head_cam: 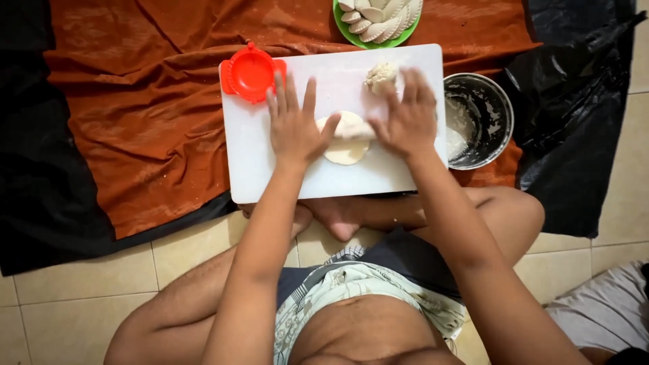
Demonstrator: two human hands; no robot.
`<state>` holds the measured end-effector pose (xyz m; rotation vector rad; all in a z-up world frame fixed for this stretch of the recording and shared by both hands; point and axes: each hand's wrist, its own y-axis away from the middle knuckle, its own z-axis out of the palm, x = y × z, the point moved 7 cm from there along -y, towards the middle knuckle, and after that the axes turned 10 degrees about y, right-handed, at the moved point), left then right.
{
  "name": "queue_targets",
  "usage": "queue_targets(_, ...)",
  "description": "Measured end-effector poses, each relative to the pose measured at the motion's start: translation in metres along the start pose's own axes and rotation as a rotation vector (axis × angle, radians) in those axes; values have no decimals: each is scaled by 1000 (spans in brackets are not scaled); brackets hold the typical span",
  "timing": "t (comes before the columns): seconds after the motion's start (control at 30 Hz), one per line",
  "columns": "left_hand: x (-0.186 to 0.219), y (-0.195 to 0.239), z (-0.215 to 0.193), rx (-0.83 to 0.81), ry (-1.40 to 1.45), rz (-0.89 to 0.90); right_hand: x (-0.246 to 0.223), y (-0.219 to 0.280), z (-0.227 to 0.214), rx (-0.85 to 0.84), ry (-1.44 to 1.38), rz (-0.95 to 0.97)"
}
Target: Preparing and shaping dough into snacks using a rolling pin and a manual plastic mold.
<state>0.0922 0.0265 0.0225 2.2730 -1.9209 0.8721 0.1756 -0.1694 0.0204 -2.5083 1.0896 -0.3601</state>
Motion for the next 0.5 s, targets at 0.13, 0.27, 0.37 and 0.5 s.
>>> queue_targets(0.13, -34, -33, 30, -165, -165, -139, 16, -37, 25, -30, -25, 130)
queue_targets(0.27, -20, -9, 17, -96, -94, -110, 12, -6, 22, -51, -35, 163)
queue_targets(0.37, 7, 34, -5, -76, 10, -76, -7, 28, -12, -71, -89, 173)
queue_targets(0.5, 14, 56, -13, -61, 88, -14, -14, 46, -17, -71, -150, 196)
